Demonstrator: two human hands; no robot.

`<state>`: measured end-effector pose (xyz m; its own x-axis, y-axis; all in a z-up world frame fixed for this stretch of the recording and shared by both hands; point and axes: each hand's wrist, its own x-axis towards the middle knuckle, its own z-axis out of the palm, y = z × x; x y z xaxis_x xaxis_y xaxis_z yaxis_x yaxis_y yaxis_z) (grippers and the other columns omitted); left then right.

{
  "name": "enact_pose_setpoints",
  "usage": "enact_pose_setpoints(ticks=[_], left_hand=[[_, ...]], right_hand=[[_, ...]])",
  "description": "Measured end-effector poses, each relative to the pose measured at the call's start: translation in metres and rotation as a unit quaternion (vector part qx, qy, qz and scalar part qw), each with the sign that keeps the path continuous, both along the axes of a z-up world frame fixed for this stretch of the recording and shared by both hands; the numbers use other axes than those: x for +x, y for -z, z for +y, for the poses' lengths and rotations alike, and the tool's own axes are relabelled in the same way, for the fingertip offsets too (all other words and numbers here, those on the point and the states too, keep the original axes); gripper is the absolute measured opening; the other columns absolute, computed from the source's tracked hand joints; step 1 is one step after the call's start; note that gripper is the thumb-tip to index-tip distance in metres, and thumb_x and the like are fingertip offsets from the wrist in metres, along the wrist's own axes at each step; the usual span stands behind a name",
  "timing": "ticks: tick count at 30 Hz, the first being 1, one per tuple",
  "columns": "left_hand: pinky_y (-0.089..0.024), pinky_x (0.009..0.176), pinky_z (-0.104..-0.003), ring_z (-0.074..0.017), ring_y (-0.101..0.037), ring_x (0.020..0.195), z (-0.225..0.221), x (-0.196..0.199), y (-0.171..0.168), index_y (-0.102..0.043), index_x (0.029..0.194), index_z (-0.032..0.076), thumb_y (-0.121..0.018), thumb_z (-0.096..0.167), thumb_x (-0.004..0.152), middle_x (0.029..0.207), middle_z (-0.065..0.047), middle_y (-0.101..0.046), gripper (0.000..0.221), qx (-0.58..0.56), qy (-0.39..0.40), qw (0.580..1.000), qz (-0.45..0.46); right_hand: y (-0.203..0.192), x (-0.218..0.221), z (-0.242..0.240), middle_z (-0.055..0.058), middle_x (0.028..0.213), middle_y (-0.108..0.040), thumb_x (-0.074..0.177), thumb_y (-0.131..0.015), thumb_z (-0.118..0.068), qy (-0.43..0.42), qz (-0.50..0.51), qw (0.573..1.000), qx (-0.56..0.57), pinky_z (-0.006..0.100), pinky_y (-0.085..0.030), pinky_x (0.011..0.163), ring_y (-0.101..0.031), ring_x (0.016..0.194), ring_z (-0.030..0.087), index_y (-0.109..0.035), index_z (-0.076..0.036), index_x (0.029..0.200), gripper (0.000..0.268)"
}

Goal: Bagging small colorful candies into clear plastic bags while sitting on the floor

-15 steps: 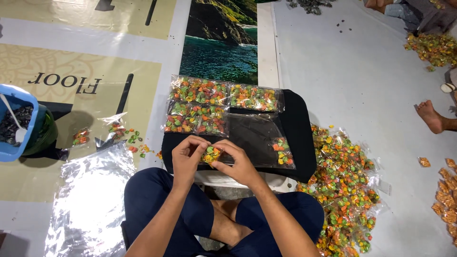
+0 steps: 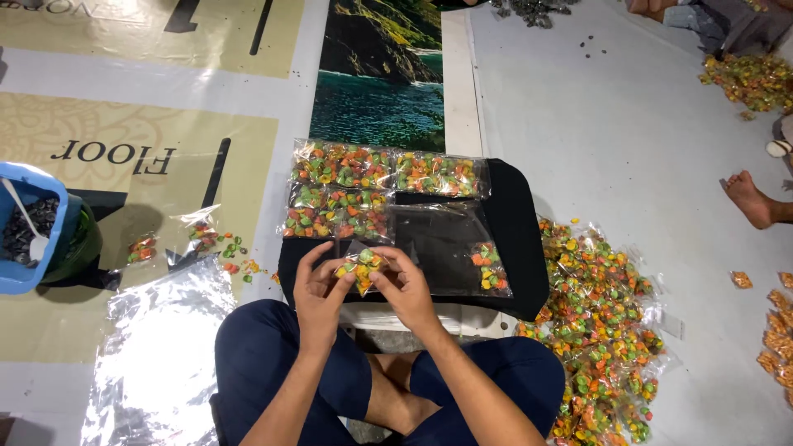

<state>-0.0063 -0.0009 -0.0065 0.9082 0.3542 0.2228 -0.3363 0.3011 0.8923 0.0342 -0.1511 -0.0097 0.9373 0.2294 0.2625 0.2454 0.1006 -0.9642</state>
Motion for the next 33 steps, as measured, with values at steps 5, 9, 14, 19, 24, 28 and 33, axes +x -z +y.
enact_pose_setpoints(ticks=[5,9,14,19,24,28,33], left_hand=[[-0.057,0.077,-0.025,-0.0120,-0.068,0.083,0.013,0.014,0.025,-0.041,0.135,0.011,-0.073,0.001,0.091,0.100,-0.010,-0.073,0.055,-0.007,-0.070,0.997,0.006],[-0.058,0.073,-0.029,-0.0167,-0.072,0.083,0.043,0.032,0.031,-0.060,0.104,0.006,-0.073,0.002,0.095,0.095,-0.015,-0.075,0.017,0.112,-0.064,0.991,0.021],[-0.061,0.081,-0.033,-0.0198,-0.073,0.092,0.041,0.049,0.000,-0.073,0.106,0.004,-0.073,0.002,0.093,0.103,-0.018,-0.076,0.013,0.138,0.024,0.988,0.058],[-0.062,0.083,-0.044,-0.0371,-0.076,0.100,0.020,0.072,-0.019,-0.074,0.115,0.000,-0.074,0.008,0.095,0.110,-0.023,-0.073,0.021,0.232,0.123,0.962,0.073],[-0.062,0.087,-0.030,-0.0170,-0.072,0.086,-0.012,0.101,-0.031,-0.068,0.128,0.000,-0.084,0.005,0.081,0.106,-0.019,-0.068,0.050,0.244,0.278,0.921,0.125],[-0.062,0.089,-0.031,-0.0157,-0.071,0.089,-0.036,0.151,0.001,-0.061,0.138,0.000,-0.079,0.007,0.087,0.113,-0.016,-0.064,0.055,0.277,0.467,0.834,0.102],[-0.060,0.095,-0.034,-0.0162,-0.061,0.111,-0.072,0.183,0.018,-0.052,0.147,-0.002,-0.059,0.009,0.101,0.135,-0.014,-0.058,0.049,0.254,0.539,0.797,0.097]], right_hand=[[-0.010,-0.002,-0.008,0.009,0.072,-0.072,0.097,-0.063,-0.008,0.033,-0.064,0.997,-0.015,0.029,-0.058,0.059,-0.066,0.063,0.015,-0.068,-0.001,0.126,0.030],[-0.001,-0.002,-0.038,0.004,0.055,-0.070,0.098,-0.058,-0.006,0.176,-0.176,0.958,-0.143,0.031,-0.054,0.052,-0.064,0.049,0.019,-0.077,-0.009,0.106,0.021],[0.006,0.003,-0.083,0.004,0.088,-0.076,0.095,-0.061,-0.004,0.319,-0.265,0.884,-0.216,0.037,-0.056,0.075,-0.071,0.079,0.026,-0.077,-0.011,0.101,0.019],[0.013,0.012,-0.133,0.018,0.107,-0.060,0.094,-0.061,0.001,0.408,-0.232,0.834,-0.291,0.051,-0.047,0.089,-0.059,0.099,0.041,-0.065,0.001,0.109,0.016],[0.049,0.028,-0.175,0.021,0.113,-0.060,0.092,-0.063,0.000,0.363,-0.153,0.859,-0.327,0.054,-0.048,0.095,-0.060,0.107,0.048,-0.066,0.001,0.118,0.026],[0.073,0.031,-0.183,0.014,0.113,-0.063,0.089,-0.067,-0.007,0.358,-0.184,0.841,-0.363,0.047,-0.050,0.094,-0.063,0.107,0.038,-0.068,-0.005,0.111,0.023],[0.079,0.031,-0.185,0.011,0.117,-0.065,0.094,-0.065,-0.009,0.338,-0.185,0.850,-0.360,0.045,-0.051,0.099,-0.063,0.115,0.035,-0.071,-0.007,0.116,0.023]])
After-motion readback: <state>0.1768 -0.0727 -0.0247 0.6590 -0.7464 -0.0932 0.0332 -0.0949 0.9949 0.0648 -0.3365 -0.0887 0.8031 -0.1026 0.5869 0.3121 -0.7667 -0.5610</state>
